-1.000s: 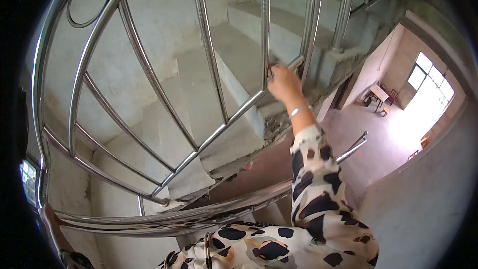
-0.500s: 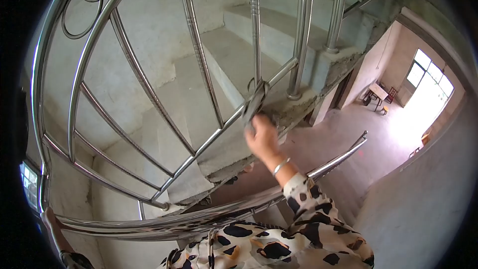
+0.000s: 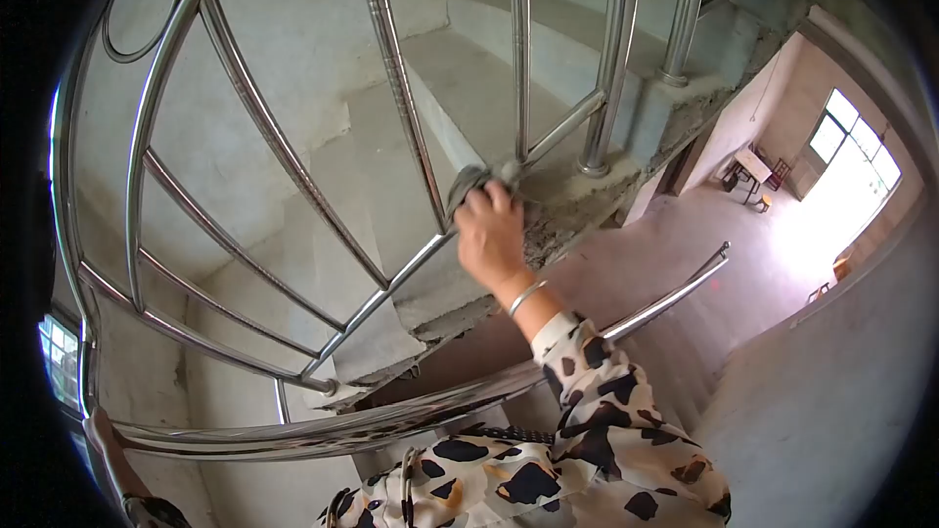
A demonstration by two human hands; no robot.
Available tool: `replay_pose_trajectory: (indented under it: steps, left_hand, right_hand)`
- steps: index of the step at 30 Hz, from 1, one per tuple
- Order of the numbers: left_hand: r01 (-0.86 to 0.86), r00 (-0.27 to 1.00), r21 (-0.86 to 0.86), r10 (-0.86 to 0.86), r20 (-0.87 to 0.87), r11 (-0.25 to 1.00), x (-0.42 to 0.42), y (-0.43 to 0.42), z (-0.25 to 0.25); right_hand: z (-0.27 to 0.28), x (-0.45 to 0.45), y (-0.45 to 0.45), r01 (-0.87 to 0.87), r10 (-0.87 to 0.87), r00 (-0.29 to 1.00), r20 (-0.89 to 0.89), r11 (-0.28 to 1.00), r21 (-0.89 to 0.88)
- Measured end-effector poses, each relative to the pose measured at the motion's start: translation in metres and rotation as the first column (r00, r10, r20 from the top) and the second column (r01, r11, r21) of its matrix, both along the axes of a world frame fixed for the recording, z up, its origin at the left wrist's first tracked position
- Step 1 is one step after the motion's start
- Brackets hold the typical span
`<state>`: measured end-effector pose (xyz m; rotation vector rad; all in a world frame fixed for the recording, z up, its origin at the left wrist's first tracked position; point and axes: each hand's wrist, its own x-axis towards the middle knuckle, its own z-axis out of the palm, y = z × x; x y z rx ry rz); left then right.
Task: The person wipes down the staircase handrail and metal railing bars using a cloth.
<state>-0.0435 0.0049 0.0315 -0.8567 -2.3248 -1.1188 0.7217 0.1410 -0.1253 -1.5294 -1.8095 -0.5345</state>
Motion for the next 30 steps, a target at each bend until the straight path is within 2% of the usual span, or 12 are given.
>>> replay_pose_trajectory:
  steps: [1, 3, 4, 6, 7, 9, 11, 16, 20, 25, 28, 30]
  left_hand:
    - [0.015, 1.000, 0.002, -0.015, -0.014, 1.000, 0.000, 0.001, -0.001]
    - [-0.036, 0.998, -0.019, 0.036, -0.043, 0.999, -0.009, 0.003, -0.003]
    - [-0.096, 0.993, -0.042, 0.092, -0.075, 0.995, -0.014, 0.002, -0.003]
    - [-0.112, 0.992, -0.036, 0.110, -0.066, 0.993, -0.023, 0.002, -0.004]
    - [-0.118, 0.991, -0.050, 0.115, -0.063, 0.992, -0.025, 0.003, -0.004]
    - [-0.113, 0.992, -0.080, 0.108, -0.059, 0.990, -0.025, 0.003, -0.003]
    - [-0.105, 0.994, -0.103, 0.100, -0.044, 0.989, -0.020, 0.002, -0.001]
    - [-0.062, 0.998, -0.140, 0.059, -0.025, 0.988, 0.000, 0.000, 0.008]
    - [-0.030, 0.999, -0.177, 0.026, -0.021, 0.984, 0.005, 0.001, 0.011]
    - [-0.103, 0.995, -0.050, 0.103, -0.002, 0.993, 0.019, 0.005, 0.006]
    - [-0.084, 0.996, -0.098, 0.085, 0.007, 0.992, 0.035, 0.000, 0.011]
    - [-0.066, 0.997, -0.102, 0.069, 0.020, 0.993, 0.040, 0.001, 0.011]
  right_hand:
    - [-0.017, -0.009, -0.005, -0.080, 0.080, 0.996, -0.031, 0.997, 0.014]
    - [-0.043, -0.028, -0.020, -0.198, 0.211, 0.907, -0.364, 0.978, 0.071]
    - [-0.046, -0.031, -0.022, -0.155, 0.240, 0.811, -0.534, 0.968, 0.199]
    - [-0.031, -0.013, -0.033, -0.184, 0.190, 0.442, -0.877, 0.976, 0.119]
    - [-0.016, -0.001, -0.033, -0.093, 0.194, 0.328, -0.924, 0.981, 0.173]
    - [0.009, 0.030, -0.021, 0.044, 0.482, 0.051, -0.874, 0.874, 0.484]
    - [0.040, 0.053, -0.008, 0.092, 0.527, -0.253, -0.811, 0.848, 0.522]
    - [0.021, 0.027, 0.030, 0.156, 0.442, -0.348, -0.827, 0.897, 0.414]
    - [-0.038, -0.051, 0.022, 0.029, 0.338, -0.303, -0.891, 0.938, 0.346]
    - [-0.115, -0.100, 0.014, -0.371, -0.029, -0.760, -0.649, 0.840, 0.397]
    - [-0.082, -0.084, 0.012, -0.319, -0.064, -0.770, -0.634, 0.901, 0.296]
    - [-0.077, -0.051, 0.025, -0.230, 0.166, -0.631, -0.758, 0.893, 0.388]
